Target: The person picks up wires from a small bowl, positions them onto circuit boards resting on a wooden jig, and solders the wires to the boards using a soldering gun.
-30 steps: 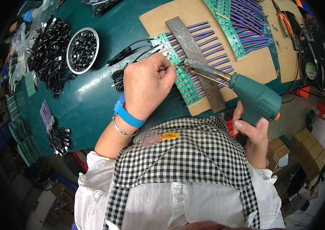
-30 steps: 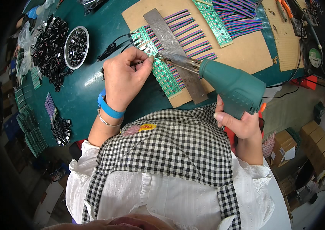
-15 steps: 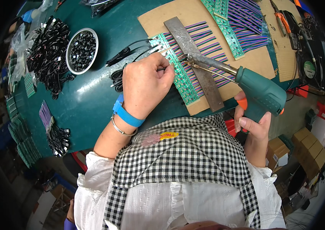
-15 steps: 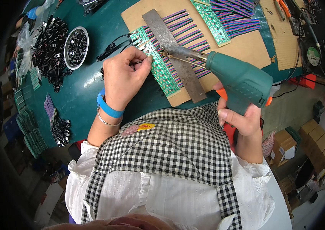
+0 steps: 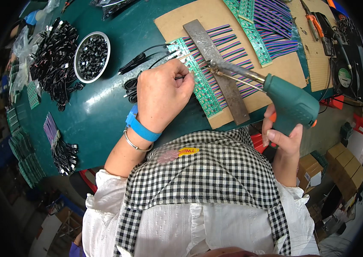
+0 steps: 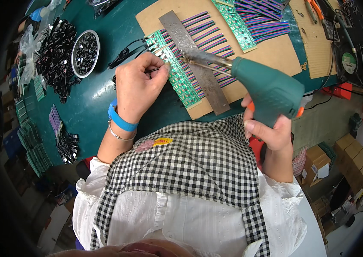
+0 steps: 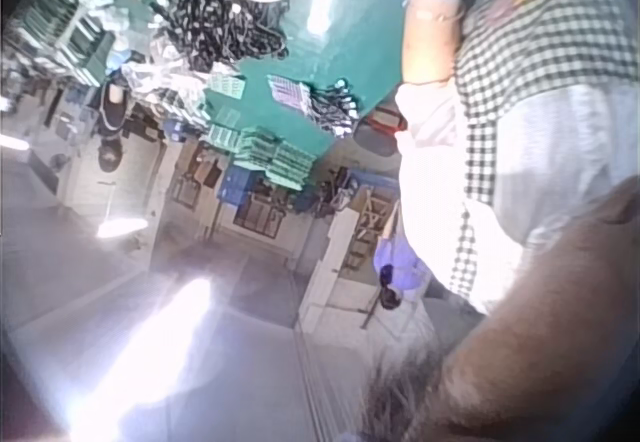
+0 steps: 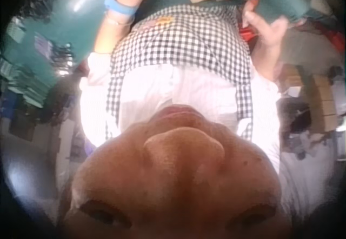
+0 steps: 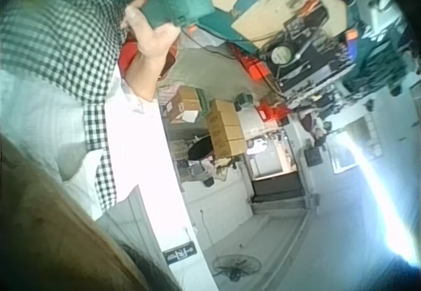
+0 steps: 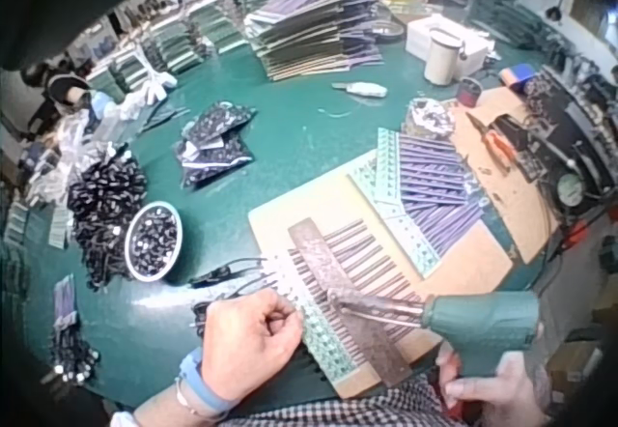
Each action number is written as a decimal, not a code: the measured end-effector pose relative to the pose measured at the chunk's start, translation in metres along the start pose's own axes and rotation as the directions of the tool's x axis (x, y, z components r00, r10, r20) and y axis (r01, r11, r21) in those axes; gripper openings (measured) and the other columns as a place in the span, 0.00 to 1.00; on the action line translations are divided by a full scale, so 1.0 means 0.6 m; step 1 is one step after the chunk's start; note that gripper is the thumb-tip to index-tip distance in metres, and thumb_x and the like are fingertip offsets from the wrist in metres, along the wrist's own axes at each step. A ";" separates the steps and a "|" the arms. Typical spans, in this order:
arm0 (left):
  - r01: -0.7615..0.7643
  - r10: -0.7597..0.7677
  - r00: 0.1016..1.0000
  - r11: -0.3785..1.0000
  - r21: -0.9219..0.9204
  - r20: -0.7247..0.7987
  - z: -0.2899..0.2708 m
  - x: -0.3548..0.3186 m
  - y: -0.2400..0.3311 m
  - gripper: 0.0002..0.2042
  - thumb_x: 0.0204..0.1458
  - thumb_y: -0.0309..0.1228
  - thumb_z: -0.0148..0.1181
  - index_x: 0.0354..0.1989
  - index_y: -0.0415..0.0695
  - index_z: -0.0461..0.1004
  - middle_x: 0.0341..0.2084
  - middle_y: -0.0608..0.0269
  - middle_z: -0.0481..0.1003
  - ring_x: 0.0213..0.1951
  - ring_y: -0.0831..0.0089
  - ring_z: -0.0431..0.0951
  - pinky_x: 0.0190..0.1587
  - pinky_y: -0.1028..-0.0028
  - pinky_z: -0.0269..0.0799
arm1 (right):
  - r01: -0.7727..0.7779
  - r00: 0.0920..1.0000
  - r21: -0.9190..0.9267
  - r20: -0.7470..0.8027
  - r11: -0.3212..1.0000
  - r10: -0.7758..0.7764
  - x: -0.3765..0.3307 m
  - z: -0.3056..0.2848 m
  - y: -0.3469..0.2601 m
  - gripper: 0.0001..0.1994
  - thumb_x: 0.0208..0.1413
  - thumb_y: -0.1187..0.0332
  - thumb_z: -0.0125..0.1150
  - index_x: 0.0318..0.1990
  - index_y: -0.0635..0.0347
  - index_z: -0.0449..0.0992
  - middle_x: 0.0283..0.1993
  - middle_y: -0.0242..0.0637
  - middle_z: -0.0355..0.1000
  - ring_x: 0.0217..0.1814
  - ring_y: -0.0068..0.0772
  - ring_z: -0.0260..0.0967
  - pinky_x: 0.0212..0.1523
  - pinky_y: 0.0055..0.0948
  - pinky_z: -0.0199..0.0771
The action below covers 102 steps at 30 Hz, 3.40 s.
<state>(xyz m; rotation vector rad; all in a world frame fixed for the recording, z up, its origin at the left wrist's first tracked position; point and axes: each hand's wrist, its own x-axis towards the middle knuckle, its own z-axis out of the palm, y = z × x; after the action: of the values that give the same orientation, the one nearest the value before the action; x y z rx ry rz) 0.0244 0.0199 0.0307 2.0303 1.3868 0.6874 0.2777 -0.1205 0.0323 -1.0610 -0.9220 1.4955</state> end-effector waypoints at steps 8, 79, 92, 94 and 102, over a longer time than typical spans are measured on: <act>-0.022 0.021 1.000 1.000 0.019 0.005 0.002 0.008 0.002 0.05 0.42 0.25 0.63 0.21 0.38 0.74 0.12 0.62 0.72 0.15 0.80 0.71 0.20 0.79 0.65 | 0.084 0.993 0.050 -0.093 0.995 -0.079 0.012 -0.005 -0.013 0.30 0.43 0.80 0.59 0.56 0.77 0.55 0.53 0.59 0.62 0.21 0.30 0.68 0.17 0.24 0.72; -0.509 0.456 0.855 0.830 -0.228 -0.248 -0.113 -0.057 0.034 0.14 0.43 0.26 0.67 0.41 0.41 0.76 0.24 0.58 0.74 0.26 0.66 0.75 0.29 0.71 0.71 | 0.290 0.955 -0.091 0.086 0.953 -0.283 0.135 0.178 -0.075 0.31 0.38 0.84 0.69 0.54 0.68 0.64 0.45 0.46 0.71 0.51 0.41 0.71 0.34 0.23 0.75; -0.382 0.374 0.923 0.916 -0.121 -0.086 -0.145 -0.054 0.023 0.08 0.44 0.31 0.65 0.32 0.42 0.78 0.25 0.57 0.76 0.27 0.60 0.76 0.28 0.69 0.71 | 0.346 0.924 -0.075 -0.148 0.935 -0.353 0.131 0.147 -0.072 0.32 0.37 0.80 0.68 0.53 0.64 0.61 0.31 0.43 0.73 0.25 0.27 0.72 0.24 0.21 0.74; -0.370 0.360 0.928 0.920 -0.133 -0.093 -0.160 -0.053 0.020 0.07 0.45 0.28 0.65 0.31 0.40 0.78 0.25 0.58 0.77 0.26 0.67 0.77 0.28 0.70 0.70 | 0.337 0.927 -0.049 -0.156 0.940 -0.341 0.132 0.150 -0.073 0.33 0.38 0.79 0.69 0.54 0.64 0.60 0.30 0.44 0.74 0.22 0.27 0.71 0.23 0.20 0.73; -0.080 -0.003 0.997 0.255 -0.964 -0.083 -0.141 -0.048 0.027 0.06 0.52 0.28 0.62 0.34 0.38 0.77 0.32 0.59 0.77 0.42 0.68 0.76 0.49 0.69 0.71 | 0.264 0.964 -0.038 -0.016 0.964 -0.265 0.119 0.171 -0.019 0.34 0.39 0.84 0.66 0.57 0.62 0.59 0.48 0.40 0.68 0.39 0.34 0.74 0.33 0.25 0.76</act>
<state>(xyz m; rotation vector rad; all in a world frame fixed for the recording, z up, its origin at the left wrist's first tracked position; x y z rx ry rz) -0.0333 0.0028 0.0984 0.9675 0.5534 1.2484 0.1783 -0.0503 0.0641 -0.9358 -1.0352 1.2482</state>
